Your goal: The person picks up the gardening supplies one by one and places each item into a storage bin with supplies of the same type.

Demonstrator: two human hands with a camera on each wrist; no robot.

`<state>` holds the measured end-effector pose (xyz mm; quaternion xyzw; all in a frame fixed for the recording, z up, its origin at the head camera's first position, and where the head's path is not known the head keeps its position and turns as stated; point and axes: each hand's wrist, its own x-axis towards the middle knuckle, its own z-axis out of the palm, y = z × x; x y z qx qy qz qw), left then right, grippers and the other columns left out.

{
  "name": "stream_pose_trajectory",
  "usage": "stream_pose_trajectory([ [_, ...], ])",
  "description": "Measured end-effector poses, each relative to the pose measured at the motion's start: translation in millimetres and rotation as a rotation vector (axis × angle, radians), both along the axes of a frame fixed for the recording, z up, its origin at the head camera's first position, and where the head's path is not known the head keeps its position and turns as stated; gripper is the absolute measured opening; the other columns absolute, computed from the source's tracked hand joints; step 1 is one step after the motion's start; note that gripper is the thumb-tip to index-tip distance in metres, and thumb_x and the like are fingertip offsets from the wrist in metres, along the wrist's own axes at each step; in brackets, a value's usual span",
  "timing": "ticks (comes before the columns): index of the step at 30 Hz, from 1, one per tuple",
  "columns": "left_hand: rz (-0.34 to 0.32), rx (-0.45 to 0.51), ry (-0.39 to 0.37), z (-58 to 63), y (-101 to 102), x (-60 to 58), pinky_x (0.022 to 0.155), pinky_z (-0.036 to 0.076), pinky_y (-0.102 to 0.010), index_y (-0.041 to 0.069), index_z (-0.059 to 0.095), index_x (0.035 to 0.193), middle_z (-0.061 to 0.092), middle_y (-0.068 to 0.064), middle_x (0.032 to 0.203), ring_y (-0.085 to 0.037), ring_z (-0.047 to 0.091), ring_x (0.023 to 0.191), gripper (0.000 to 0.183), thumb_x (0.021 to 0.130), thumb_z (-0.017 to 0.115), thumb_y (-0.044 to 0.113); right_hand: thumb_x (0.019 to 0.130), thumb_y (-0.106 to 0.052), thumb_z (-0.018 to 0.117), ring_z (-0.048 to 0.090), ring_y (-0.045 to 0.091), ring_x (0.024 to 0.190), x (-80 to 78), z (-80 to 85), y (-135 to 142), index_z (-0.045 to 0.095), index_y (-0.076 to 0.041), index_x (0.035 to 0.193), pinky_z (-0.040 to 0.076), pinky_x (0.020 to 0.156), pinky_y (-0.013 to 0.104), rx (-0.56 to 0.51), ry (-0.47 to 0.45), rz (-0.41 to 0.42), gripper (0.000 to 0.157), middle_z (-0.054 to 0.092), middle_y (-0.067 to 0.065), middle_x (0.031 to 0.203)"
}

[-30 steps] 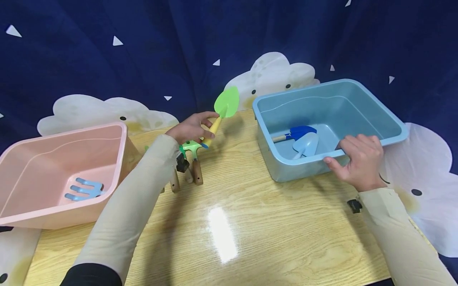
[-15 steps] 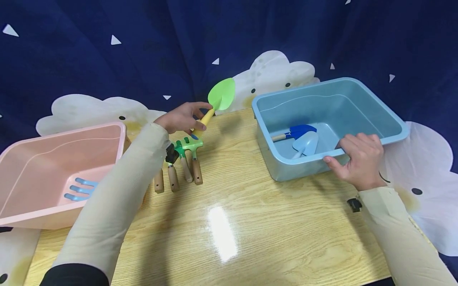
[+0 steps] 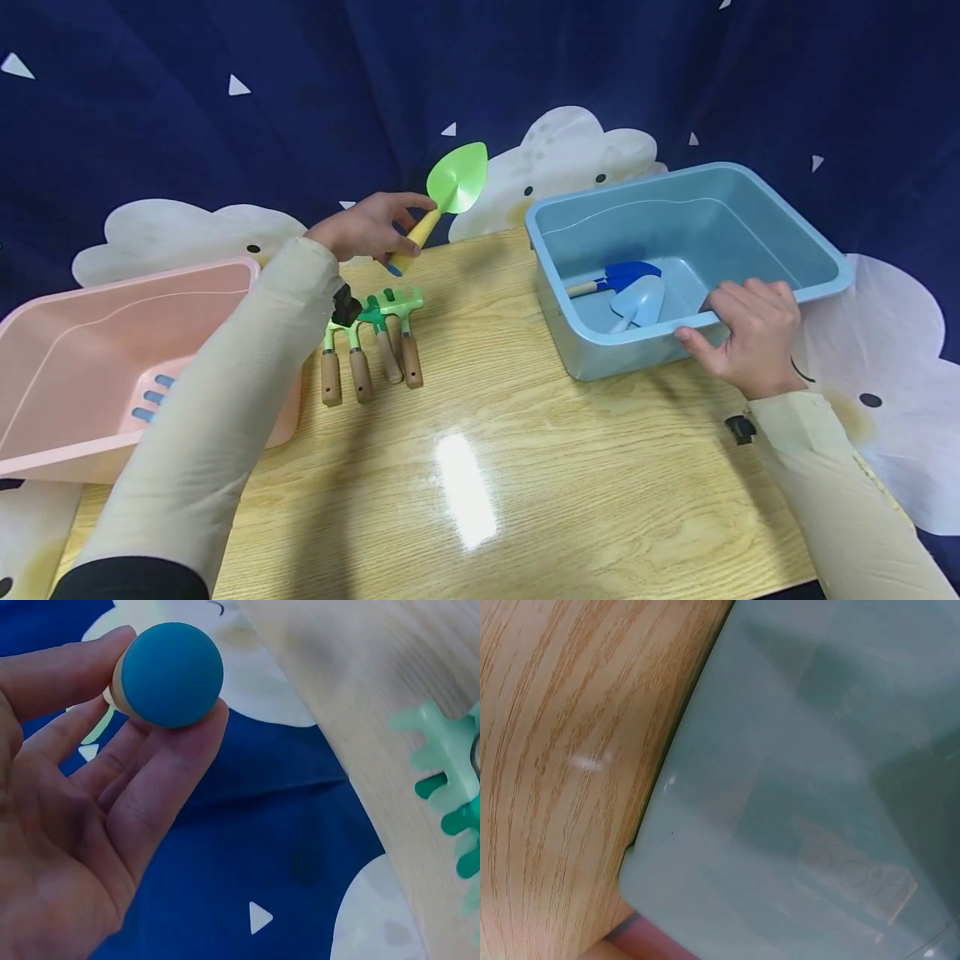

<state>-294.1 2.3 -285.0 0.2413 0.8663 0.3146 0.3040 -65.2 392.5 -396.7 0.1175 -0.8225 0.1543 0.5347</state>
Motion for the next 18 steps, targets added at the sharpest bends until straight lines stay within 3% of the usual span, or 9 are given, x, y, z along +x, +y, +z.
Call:
stream_pose_trajectory([
  [9,0.026,0.010,0.029,8.8,-7,-5.2,0.091,0.057,-0.044,0.023,0.032,0.155,0.056,-0.018,0.128,-0.028,0.062,0.108,0.073,0.092,0.062,0.003,0.080,-0.086,0.041,0.026,0.031,0.043,-3.9,-0.7,-3,0.043,-0.004,0.049,0.018,0.057,0.047,-0.009,0.019,0.014,0.088,0.040,0.012,0.045],
  [18,0.029,0.041,0.055,34.1,18,3.6,0.089,0.057,-0.043,0.024,0.033,0.154,0.055,-0.015,0.132,-0.027,0.061,0.110,0.072,0.092,0.062,0.003,0.080,-0.086,0.041,0.027,0.031,0.045,1.5,1.2,5,0.043,-0.003,0.050,0.017,0.057,0.049,0.005,-0.009,-0.001,0.088,0.039,0.012,0.046],
])
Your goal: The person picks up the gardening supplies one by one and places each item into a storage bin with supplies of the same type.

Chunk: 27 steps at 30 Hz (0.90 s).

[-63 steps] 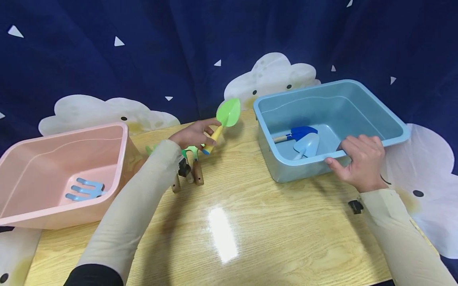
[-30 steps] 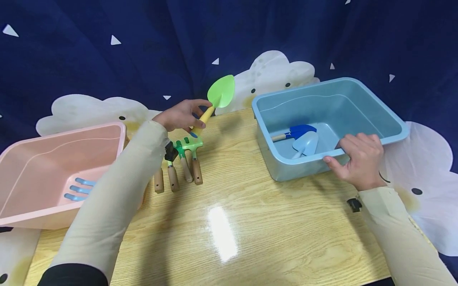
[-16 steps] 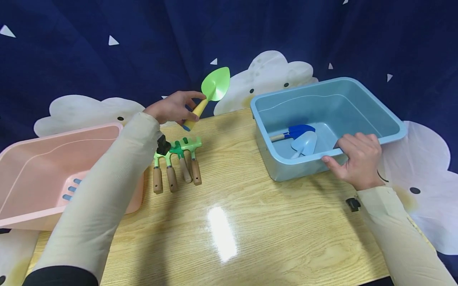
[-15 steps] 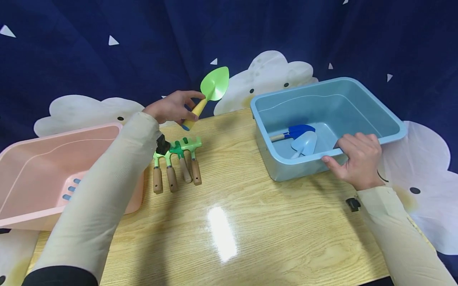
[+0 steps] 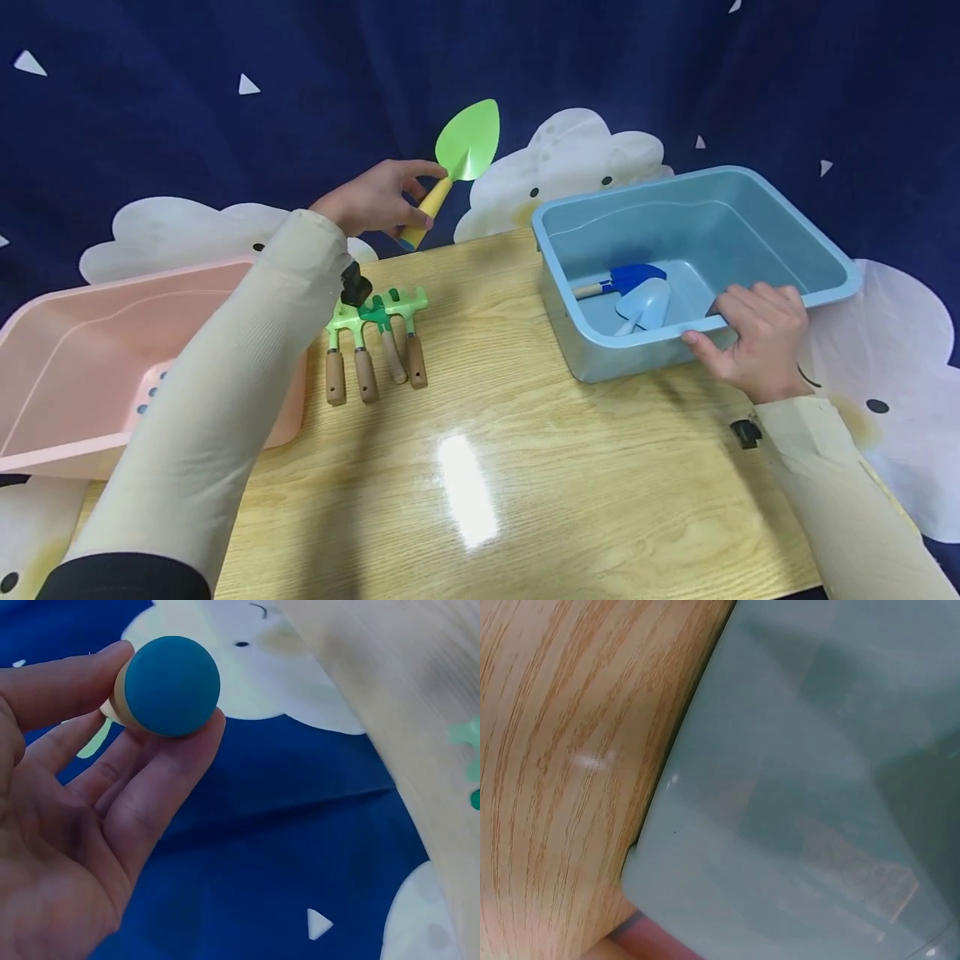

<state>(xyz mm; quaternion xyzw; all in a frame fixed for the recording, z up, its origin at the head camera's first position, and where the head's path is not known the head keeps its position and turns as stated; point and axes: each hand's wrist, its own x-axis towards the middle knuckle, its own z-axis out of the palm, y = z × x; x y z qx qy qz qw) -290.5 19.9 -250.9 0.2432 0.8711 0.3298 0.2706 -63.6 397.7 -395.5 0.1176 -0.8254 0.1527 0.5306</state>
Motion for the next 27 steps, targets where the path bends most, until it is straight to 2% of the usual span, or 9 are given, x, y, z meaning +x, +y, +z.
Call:
stream_pose_trajectory([
  [5,-0.023,-0.008,0.039,18.2,19,7.9,0.085,0.058,-0.037,0.025,0.032,0.155,0.056,-0.014,0.133,-0.024,0.060,0.112,0.073,0.093,0.063,0.004,0.080,-0.086,0.042,0.028,0.032,0.046,5.7,-1.2,5,0.045,-0.002,0.052,0.016,0.058,0.049,-0.002,-0.018,-0.015,0.088,0.040,0.013,0.047],
  [8,-0.040,-0.003,0.057,23.6,27,11.9,0.081,0.058,-0.034,0.025,0.031,0.155,0.057,-0.014,0.133,-0.023,0.061,0.112,0.073,0.093,0.063,0.004,0.080,-0.086,0.042,0.029,0.033,0.046,6.2,-1.2,6,0.046,-0.001,0.052,0.017,0.058,0.048,-0.006,-0.014,-0.016,0.089,0.042,0.013,0.047],
  [13,-0.063,0.008,0.091,25.6,35,17.1,0.078,0.058,-0.033,0.024,0.033,0.155,0.058,-0.014,0.132,-0.023,0.064,0.109,0.073,0.092,0.063,0.004,0.079,-0.087,0.042,0.029,0.034,0.046,5.1,0.6,3,0.046,-0.001,0.052,0.017,0.058,0.049,-0.015,0.002,-0.010,0.090,0.042,0.014,0.047],
  [19,-0.090,-0.004,0.128,29.5,49,24.3,0.082,0.058,-0.032,0.026,0.034,0.154,0.056,-0.012,0.134,-0.021,0.063,0.109,0.072,0.091,0.064,0.005,0.079,-0.087,0.042,0.030,0.034,0.046,4.5,2.4,0,0.046,-0.001,0.052,0.017,0.058,0.050,-0.017,-0.003,-0.007,0.090,0.042,0.013,0.047],
  [27,-0.217,-0.068,0.196,28.0,84,43.2,0.073,0.057,-0.028,0.028,0.036,0.152,0.058,-0.009,0.137,-0.016,0.061,0.110,0.074,0.089,0.062,0.002,0.079,-0.087,0.041,0.030,0.035,0.046,1.4,2.1,0,0.046,-0.001,0.052,0.017,0.059,0.052,-0.012,-0.004,-0.004,0.090,0.043,0.014,0.048],
])
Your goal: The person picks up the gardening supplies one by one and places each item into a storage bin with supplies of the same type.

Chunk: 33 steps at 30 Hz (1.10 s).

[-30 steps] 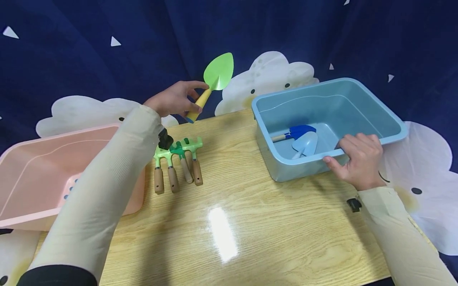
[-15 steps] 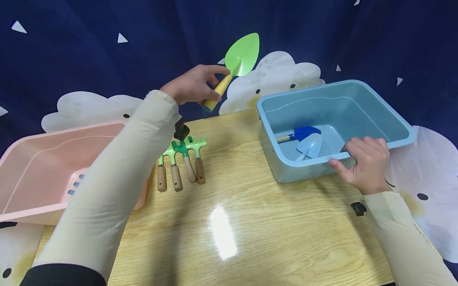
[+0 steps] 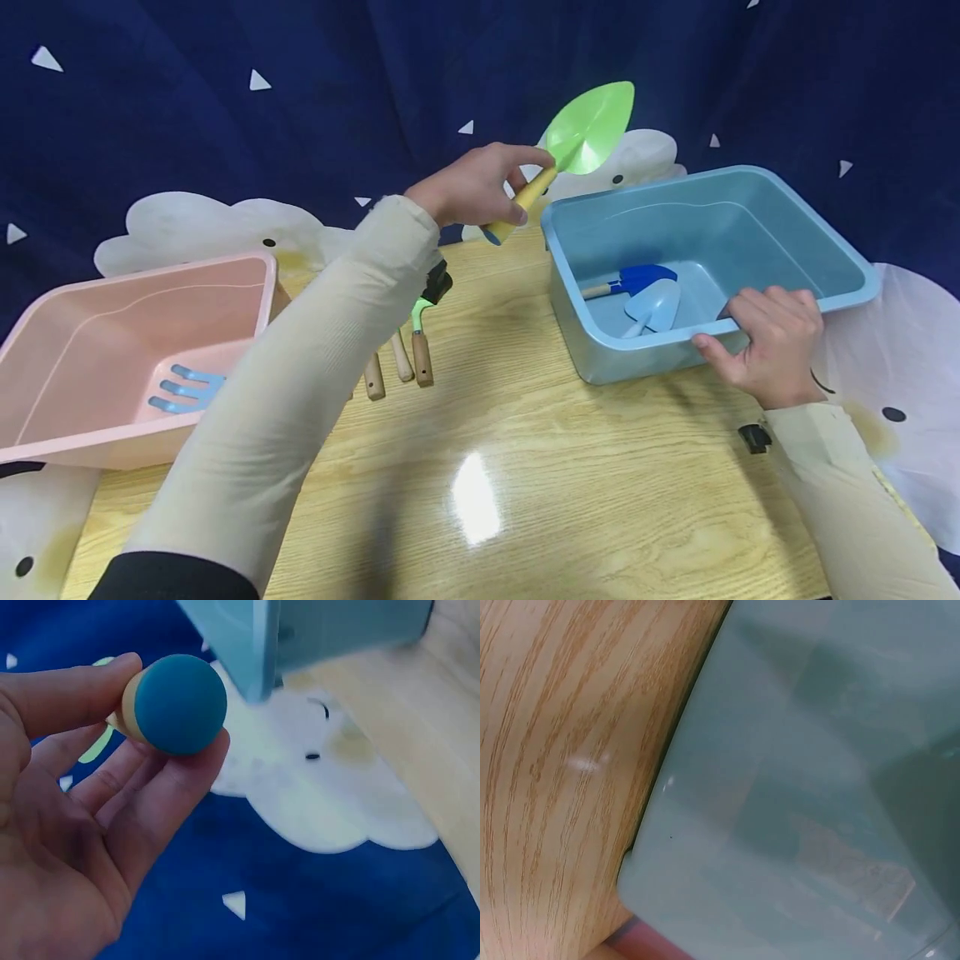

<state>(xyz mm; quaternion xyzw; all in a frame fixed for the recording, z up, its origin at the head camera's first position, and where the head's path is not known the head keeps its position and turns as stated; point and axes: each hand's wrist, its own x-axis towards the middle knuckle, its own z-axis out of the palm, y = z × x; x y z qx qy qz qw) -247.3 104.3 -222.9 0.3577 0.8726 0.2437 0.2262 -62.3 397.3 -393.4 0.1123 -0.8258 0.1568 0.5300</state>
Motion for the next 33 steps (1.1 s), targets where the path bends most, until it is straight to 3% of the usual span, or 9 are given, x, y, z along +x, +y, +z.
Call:
stream_pose_trajectory([
  [6,-0.058,-0.051,0.119,-11.3,28,14.0,0.070,0.055,-0.023,0.029,0.038,0.151,0.055,-0.002,0.137,-0.014,0.057,0.109,0.071,0.088,0.055,0.001,0.079,-0.087,0.041,0.029,0.034,0.046,-1.1,-1.4,0,0.045,-0.001,0.051,0.017,0.059,0.053,0.001,-0.007,-0.004,0.090,0.042,0.014,0.047],
  [11,-0.065,-0.063,0.194,-19.3,42,21.4,0.071,0.053,-0.022,0.035,0.038,0.151,0.056,0.001,0.134,-0.015,0.055,0.107,0.070,0.091,0.051,0.001,0.079,-0.087,0.040,0.030,0.034,0.046,1.6,-3.0,-1,0.045,-0.001,0.051,0.017,0.058,0.052,0.008,-0.011,-0.017,0.090,0.041,0.014,0.047],
  [16,-0.076,-0.061,0.200,-22.3,50,23.1,0.070,0.053,-0.022,0.036,0.039,0.150,0.056,0.002,0.133,-0.015,0.056,0.105,0.069,0.091,0.050,0.001,0.079,-0.088,0.039,0.030,0.035,0.046,4.1,-3.7,-2,0.044,-0.001,0.051,0.017,0.058,0.052,0.010,-0.005,-0.037,0.091,0.041,0.015,0.047],
  [24,-0.109,-0.067,0.196,-19.9,68,30.7,0.081,0.046,-0.019,0.037,0.039,0.150,0.053,0.008,0.136,-0.012,0.050,0.104,0.067,0.093,0.050,0.003,0.078,-0.088,0.040,0.028,0.036,0.046,6.8,-0.5,-7,0.043,-0.001,0.050,0.017,0.059,0.053,-0.009,0.026,-0.041,0.091,0.040,0.015,0.047],
  [33,-0.088,-0.113,0.172,-24.7,77,37.9,0.086,0.044,-0.017,0.037,0.035,0.152,0.051,0.012,0.140,-0.008,0.048,0.110,0.066,0.095,0.052,0.010,0.078,-0.088,0.041,0.029,0.036,0.046,3.8,1.0,-15,0.043,-0.001,0.049,0.017,0.059,0.051,-0.024,0.033,-0.021,0.091,0.041,0.015,0.047],
])
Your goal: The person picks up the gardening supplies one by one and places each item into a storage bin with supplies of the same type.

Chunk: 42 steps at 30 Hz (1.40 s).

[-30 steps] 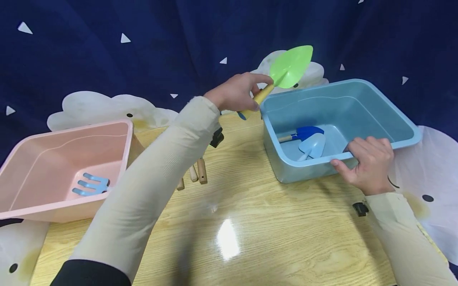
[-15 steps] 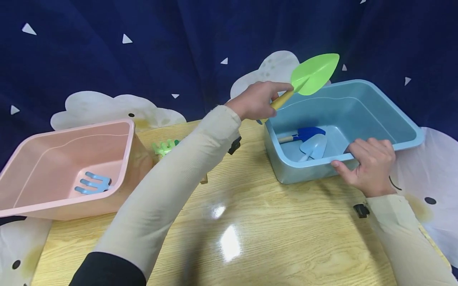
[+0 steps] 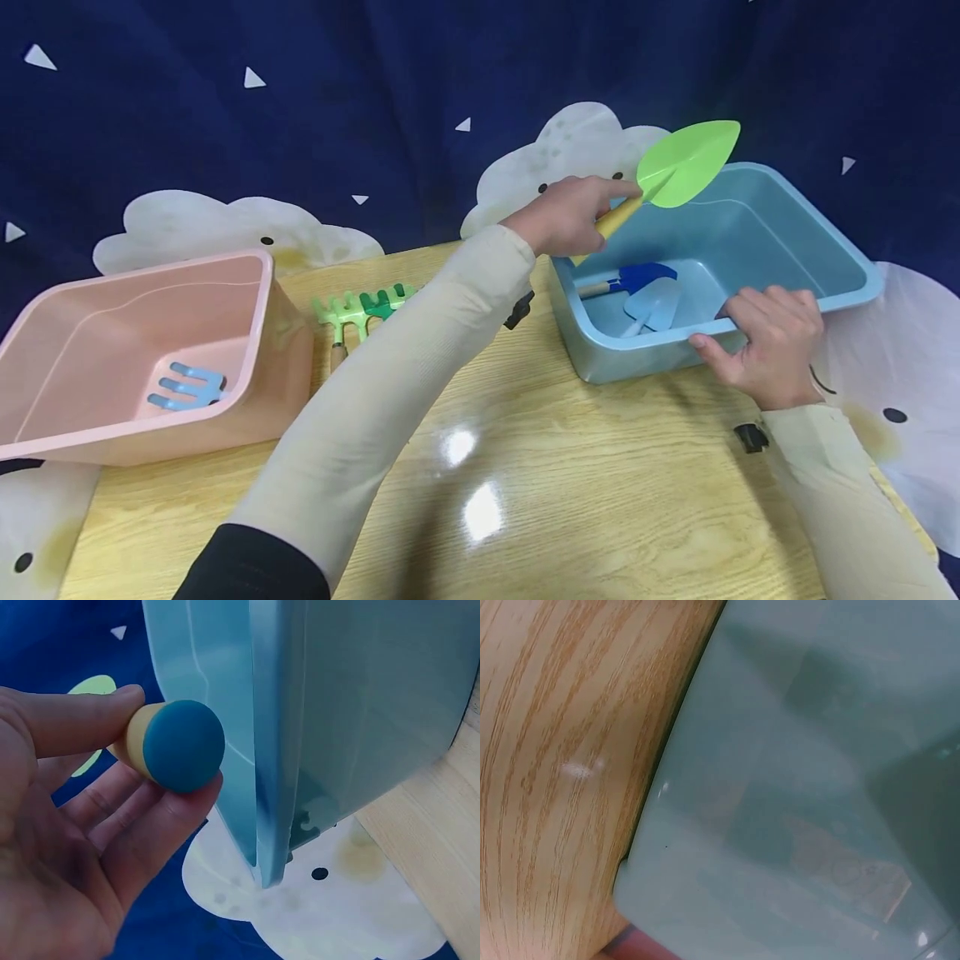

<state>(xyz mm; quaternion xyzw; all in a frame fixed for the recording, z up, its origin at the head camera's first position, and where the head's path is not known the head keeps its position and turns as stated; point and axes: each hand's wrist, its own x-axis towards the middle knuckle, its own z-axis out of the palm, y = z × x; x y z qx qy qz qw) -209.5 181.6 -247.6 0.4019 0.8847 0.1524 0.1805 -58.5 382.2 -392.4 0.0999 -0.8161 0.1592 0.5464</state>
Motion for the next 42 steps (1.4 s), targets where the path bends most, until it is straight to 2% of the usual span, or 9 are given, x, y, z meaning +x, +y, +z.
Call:
stream_pose_trajectory([
  [4,0.021,-0.018,0.016,-0.3,-1,-1.9,0.087,0.043,-0.017,0.038,0.035,0.152,0.052,0.012,0.140,-0.008,0.047,0.111,0.066,0.095,0.054,0.011,0.079,-0.087,0.041,0.028,0.036,0.045,-4.2,0.9,-2,0.042,-0.002,0.049,0.017,0.058,0.052,0.000,0.013,0.010,0.091,0.039,0.015,0.046],
  [9,0.046,-0.071,-0.010,-0.3,3,-2.6,0.091,0.042,-0.018,0.042,0.035,0.151,0.049,0.013,0.142,-0.007,0.045,0.115,0.063,0.097,0.051,0.014,0.078,-0.088,0.040,0.026,0.035,0.044,-6.7,1.7,-3,0.039,-0.003,0.048,0.016,0.058,0.052,-0.001,0.020,0.010,0.090,0.036,0.013,0.045],
  [13,0.038,-0.114,0.019,-0.6,5,-1.0,0.095,0.039,-0.018,0.041,0.033,0.152,0.046,0.016,0.147,-0.006,0.043,0.120,0.062,0.098,0.050,0.015,0.078,-0.088,0.039,0.027,0.035,0.045,-5.4,2.5,-2,0.038,-0.004,0.048,0.017,0.059,0.053,-0.001,0.008,0.006,0.090,0.036,0.013,0.045],
  [20,0.037,-0.133,0.009,-1.7,10,2.4,0.102,0.036,-0.016,0.042,0.029,0.153,0.038,0.020,0.154,-0.002,0.040,0.129,0.063,0.099,0.049,0.016,0.076,-0.090,0.041,0.022,0.034,0.045,-4.4,4.7,-4,0.036,-0.005,0.047,0.015,0.058,0.046,-0.018,0.039,0.012,0.090,0.031,0.010,0.044],
  [26,0.049,-0.147,-0.035,-4.8,15,7.7,0.097,0.039,-0.017,0.046,0.028,0.152,0.034,0.025,0.155,0.001,0.039,0.129,0.064,0.099,0.049,0.016,0.077,-0.089,0.040,0.022,0.034,0.044,-0.6,3.2,-3,0.037,-0.004,0.047,0.015,0.057,0.048,0.001,0.046,0.004,0.091,0.032,0.012,0.044],
  [31,0.048,-0.163,-0.027,-7.9,17,9.6,0.100,0.039,-0.017,0.045,0.029,0.152,0.033,0.026,0.156,0.001,0.041,0.128,0.064,0.099,0.051,0.017,0.076,-0.089,0.041,0.022,0.034,0.043,-0.8,-1.8,3,0.037,-0.004,0.047,0.014,0.057,0.048,0.011,0.051,0.004,0.090,0.032,0.013,0.044],
  [36,0.031,-0.131,-0.083,-12.5,20,13.4,0.086,0.045,-0.017,0.044,0.031,0.152,0.046,0.017,0.143,-0.004,0.049,0.116,0.067,0.097,0.054,0.014,0.076,-0.089,0.042,0.022,0.033,0.043,2.8,-4.5,9,0.037,-0.004,0.047,0.014,0.057,0.048,0.014,0.060,-0.001,0.090,0.033,0.012,0.044],
  [38,0.032,-0.119,-0.114,-14.1,22,14.8,0.079,0.046,-0.017,0.044,0.032,0.151,0.047,0.017,0.137,-0.005,0.049,0.110,0.068,0.096,0.056,0.013,0.076,-0.089,0.042,0.021,0.033,0.043,4.9,-3.6,9,0.037,-0.004,0.047,0.014,0.057,0.047,0.015,0.062,-0.006,0.090,0.032,0.013,0.044],
  [42,0.038,-0.130,-0.138,-16.6,25,16.7,0.076,0.045,-0.017,0.045,0.032,0.151,0.043,0.019,0.141,-0.005,0.049,0.111,0.069,0.096,0.056,0.012,0.077,-0.088,0.042,0.022,0.034,0.044,6.5,0.4,5,0.037,-0.003,0.047,0.014,0.056,0.046,0.010,0.071,-0.011,0.090,0.033,0.014,0.044],
])
